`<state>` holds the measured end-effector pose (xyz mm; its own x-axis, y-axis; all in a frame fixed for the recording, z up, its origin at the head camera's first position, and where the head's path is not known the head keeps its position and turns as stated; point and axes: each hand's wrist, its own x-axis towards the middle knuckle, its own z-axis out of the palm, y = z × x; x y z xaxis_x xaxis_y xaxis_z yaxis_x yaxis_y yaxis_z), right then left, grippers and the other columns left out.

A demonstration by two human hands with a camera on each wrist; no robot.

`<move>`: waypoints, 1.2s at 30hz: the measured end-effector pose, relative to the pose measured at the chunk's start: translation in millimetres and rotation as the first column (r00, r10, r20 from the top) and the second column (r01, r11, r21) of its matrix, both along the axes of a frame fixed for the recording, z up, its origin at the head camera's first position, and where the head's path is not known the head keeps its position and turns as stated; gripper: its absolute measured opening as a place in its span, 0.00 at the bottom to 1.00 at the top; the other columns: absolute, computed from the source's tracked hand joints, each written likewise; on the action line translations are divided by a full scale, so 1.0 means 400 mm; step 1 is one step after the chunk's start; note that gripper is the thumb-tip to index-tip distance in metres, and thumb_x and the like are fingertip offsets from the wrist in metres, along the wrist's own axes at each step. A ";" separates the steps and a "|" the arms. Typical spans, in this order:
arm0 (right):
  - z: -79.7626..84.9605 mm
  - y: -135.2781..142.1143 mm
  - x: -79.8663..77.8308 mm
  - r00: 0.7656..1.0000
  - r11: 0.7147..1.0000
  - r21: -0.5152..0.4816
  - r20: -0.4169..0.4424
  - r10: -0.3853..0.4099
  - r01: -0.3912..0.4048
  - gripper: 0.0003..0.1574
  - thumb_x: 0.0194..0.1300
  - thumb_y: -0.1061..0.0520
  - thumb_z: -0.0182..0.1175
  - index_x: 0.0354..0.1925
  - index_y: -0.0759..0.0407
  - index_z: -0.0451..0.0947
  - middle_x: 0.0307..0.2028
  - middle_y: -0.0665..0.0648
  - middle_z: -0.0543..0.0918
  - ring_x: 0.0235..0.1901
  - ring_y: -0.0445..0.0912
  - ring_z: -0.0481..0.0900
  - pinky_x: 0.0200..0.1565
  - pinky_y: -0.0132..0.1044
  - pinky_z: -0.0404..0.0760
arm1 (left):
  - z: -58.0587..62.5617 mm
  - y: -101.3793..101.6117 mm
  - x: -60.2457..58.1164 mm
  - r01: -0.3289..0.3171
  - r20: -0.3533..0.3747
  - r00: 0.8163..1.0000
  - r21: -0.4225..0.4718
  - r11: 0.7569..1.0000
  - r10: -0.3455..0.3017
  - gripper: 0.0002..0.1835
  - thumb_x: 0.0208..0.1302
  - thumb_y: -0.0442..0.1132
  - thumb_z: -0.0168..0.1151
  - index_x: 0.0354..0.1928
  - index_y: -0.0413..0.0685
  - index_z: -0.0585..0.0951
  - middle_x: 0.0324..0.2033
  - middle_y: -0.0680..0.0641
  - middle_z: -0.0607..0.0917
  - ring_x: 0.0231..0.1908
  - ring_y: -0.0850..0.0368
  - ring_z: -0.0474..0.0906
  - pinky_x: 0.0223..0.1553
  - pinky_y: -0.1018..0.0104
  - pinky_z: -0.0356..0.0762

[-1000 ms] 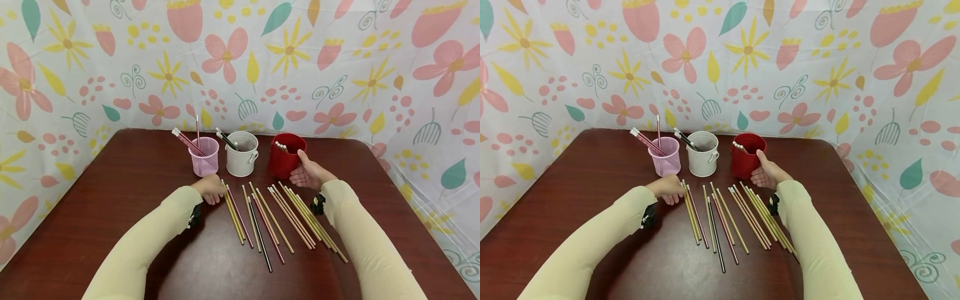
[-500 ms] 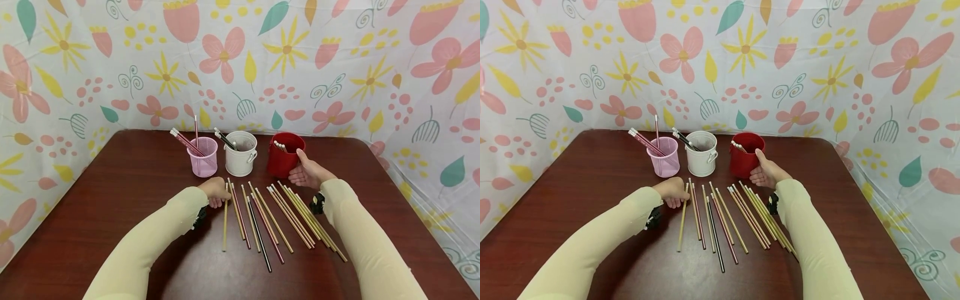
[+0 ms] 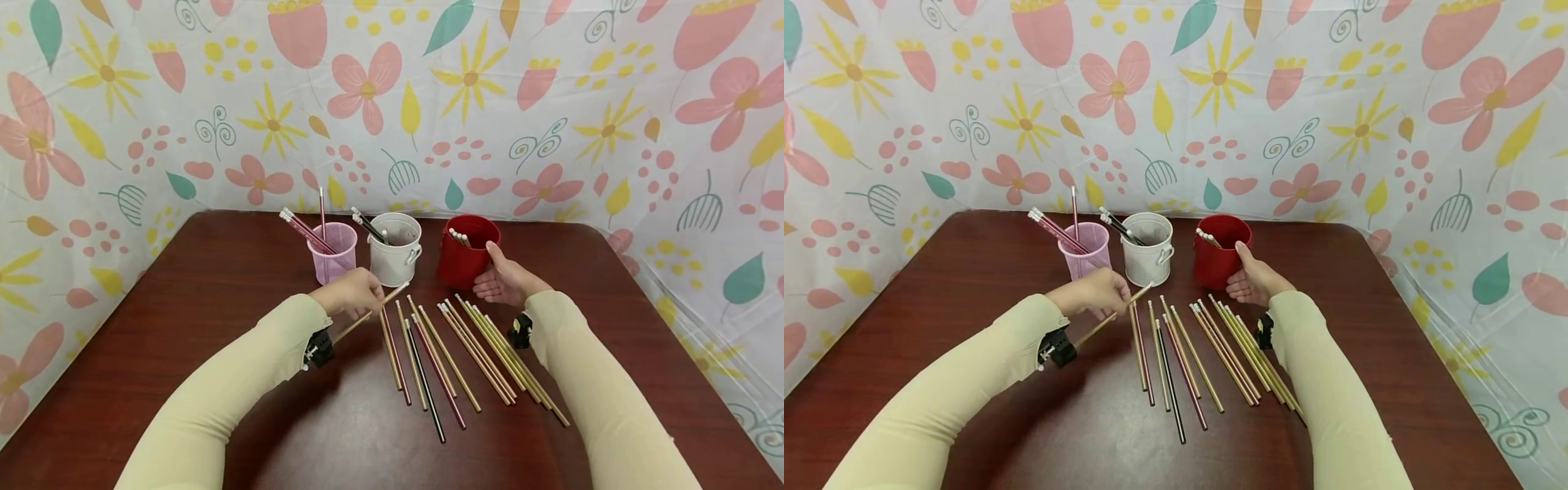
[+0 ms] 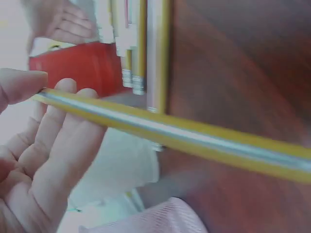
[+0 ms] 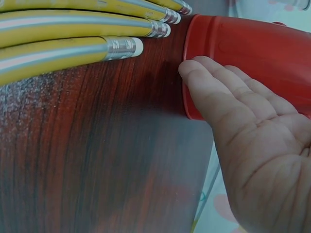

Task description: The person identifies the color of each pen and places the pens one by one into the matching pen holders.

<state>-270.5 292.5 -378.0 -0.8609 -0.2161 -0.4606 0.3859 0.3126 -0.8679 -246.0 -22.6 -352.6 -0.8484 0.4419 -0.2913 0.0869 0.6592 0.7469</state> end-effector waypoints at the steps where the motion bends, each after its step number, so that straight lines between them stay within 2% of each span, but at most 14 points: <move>1: 0.000 0.000 0.000 1.000 1.000 0.006 -0.004 -0.002 0.002 0.65 0.65 0.23 0.21 0.64 0.83 0.52 0.63 0.78 0.64 0.58 0.63 0.71 0.62 0.50 0.67 | 0.009 0.005 0.002 -0.001 -0.008 1.000 0.041 0.999 0.001 0.03 0.50 0.25 0.62 0.26 0.39 0.78 0.17 0.51 0.75 0.17 0.62 0.70 0.19 0.70 0.77; 4: 0.001 0.000 0.001 1.000 1.000 0.012 -0.008 -0.003 0.004 0.65 0.65 0.23 0.21 0.63 0.83 0.53 0.62 0.78 0.65 0.55 0.60 0.74 0.61 0.49 0.69 | 0.034 0.022 0.005 0.005 -0.064 0.998 0.223 0.975 0.009 0.05 0.51 0.24 0.62 0.32 0.33 0.79 0.21 0.51 0.79 0.19 0.63 0.73 0.23 0.69 0.80; 7: 0.002 -0.001 0.001 1.000 1.000 0.010 -0.005 -0.002 0.002 0.65 0.66 0.23 0.21 0.63 0.83 0.54 0.62 0.78 0.65 0.56 0.60 0.74 0.62 0.50 0.67 | 0.060 0.044 0.007 0.001 -0.159 0.984 0.435 0.900 0.075 0.07 0.51 0.23 0.64 0.34 0.29 0.79 0.24 0.48 0.83 0.24 0.65 0.76 0.30 0.70 0.80; 9: 0.002 0.001 0.001 1.000 1.000 0.002 -0.005 -0.002 0.002 0.65 0.66 0.23 0.21 0.63 0.83 0.54 0.62 0.78 0.64 0.56 0.61 0.73 0.63 0.51 0.66 | 0.081 0.063 0.009 -0.032 -0.207 0.963 0.554 0.832 0.175 0.06 0.52 0.23 0.65 0.33 0.29 0.79 0.25 0.45 0.84 0.25 0.66 0.76 0.32 0.72 0.78; 11: 0.002 0.002 0.002 1.000 1.000 0.000 -0.009 -0.002 0.002 0.65 0.66 0.23 0.21 0.63 0.83 0.54 0.62 0.78 0.65 0.55 0.60 0.74 0.63 0.51 0.67 | 0.100 0.083 0.010 -0.068 -0.217 0.935 0.664 0.745 0.279 0.05 0.52 0.23 0.65 0.32 0.30 0.79 0.27 0.43 0.85 0.26 0.67 0.76 0.34 0.74 0.77; 13: 0.002 0.003 0.002 1.000 1.000 0.001 -0.010 -0.006 0.006 0.64 0.66 0.23 0.21 0.62 0.83 0.55 0.61 0.78 0.66 0.54 0.59 0.75 0.62 0.51 0.68 | 0.115 0.104 0.010 -0.097 -0.190 0.913 0.758 0.646 0.361 0.05 0.53 0.22 0.64 0.33 0.29 0.79 0.28 0.42 0.85 0.27 0.67 0.77 0.35 0.74 0.77; 15: 0.002 0.004 0.002 1.000 1.000 0.008 -0.011 -0.008 0.008 0.64 0.66 0.23 0.21 0.62 0.83 0.56 0.60 0.77 0.69 0.51 0.57 0.77 0.61 0.49 0.69 | 0.124 0.122 0.008 -0.109 -0.176 0.889 0.817 0.567 0.423 0.05 0.54 0.21 0.64 0.33 0.29 0.78 0.29 0.41 0.86 0.28 0.68 0.78 0.35 0.75 0.78; 16: 0.001 0.004 0.002 1.000 1.000 0.012 -0.011 -0.008 0.008 0.64 0.66 0.23 0.22 0.61 0.82 0.56 0.59 0.76 0.70 0.50 0.56 0.78 0.60 0.48 0.70 | 0.127 0.130 0.006 -0.110 -0.177 0.875 0.834 0.541 0.451 0.05 0.54 0.21 0.64 0.34 0.29 0.78 0.30 0.40 0.86 0.28 0.68 0.78 0.35 0.75 0.78; 21: 0.000 0.006 -0.001 1.000 1.000 0.017 -0.013 -0.016 0.016 0.63 0.66 0.23 0.23 0.60 0.81 0.58 0.55 0.73 0.76 0.47 0.53 0.80 0.55 0.43 0.75 | 0.134 0.165 -0.010 -0.109 -0.188 0.801 0.888 0.447 0.569 0.05 0.55 0.22 0.64 0.32 0.30 0.77 0.33 0.36 0.86 0.29 0.69 0.78 0.33 0.77 0.77; 22: 0.001 0.006 -0.001 1.000 1.000 0.018 -0.013 -0.017 0.017 0.63 0.66 0.23 0.22 0.60 0.82 0.58 0.55 0.73 0.75 0.47 0.53 0.80 0.54 0.43 0.76 | 0.135 0.171 -0.014 -0.109 -0.184 0.791 0.896 0.430 0.584 0.04 0.55 0.22 0.64 0.32 0.30 0.77 0.33 0.35 0.85 0.29 0.68 0.78 0.34 0.76 0.77; 24: 0.002 0.007 -0.002 1.000 0.999 0.021 -0.011 -0.025 0.025 0.63 0.66 0.23 0.22 0.60 0.81 0.58 0.56 0.73 0.75 0.47 0.53 0.80 0.54 0.43 0.76 | 0.136 0.183 -0.023 -0.119 -0.153 0.788 0.913 0.391 0.596 0.04 0.56 0.21 0.63 0.31 0.32 0.77 0.34 0.34 0.85 0.30 0.66 0.79 0.36 0.75 0.77; 26: 0.003 0.006 -0.001 0.999 0.999 0.025 -0.008 -0.031 0.031 0.62 0.67 0.24 0.22 0.61 0.81 0.58 0.57 0.74 0.73 0.48 0.54 0.79 0.55 0.43 0.75 | 0.134 0.195 -0.033 -0.138 -0.127 0.791 0.916 0.378 0.598 0.05 0.56 0.22 0.64 0.31 0.33 0.77 0.35 0.34 0.85 0.31 0.63 0.80 0.37 0.75 0.77; 29: 0.004 0.005 0.001 1.000 0.999 0.026 -0.007 -0.030 0.030 0.62 0.67 0.24 0.22 0.60 0.81 0.58 0.57 0.75 0.72 0.48 0.54 0.79 0.56 0.44 0.75 | 0.128 0.214 -0.044 -0.159 -0.122 0.802 0.900 0.405 0.585 0.05 0.56 0.23 0.65 0.33 0.32 0.78 0.36 0.35 0.85 0.33 0.61 0.81 0.37 0.75 0.76; 36: 0.004 0.001 -0.001 1.000 0.999 0.019 -0.005 -0.030 0.030 0.61 0.66 0.23 0.23 0.58 0.80 0.60 0.53 0.71 0.77 0.46 0.53 0.79 0.54 0.43 0.75 | 0.118 0.248 -0.060 -0.230 -0.169 0.818 0.781 0.581 0.550 0.07 0.56 0.27 0.67 0.37 0.31 0.81 0.36 0.38 0.86 0.35 0.57 0.82 0.30 0.77 0.74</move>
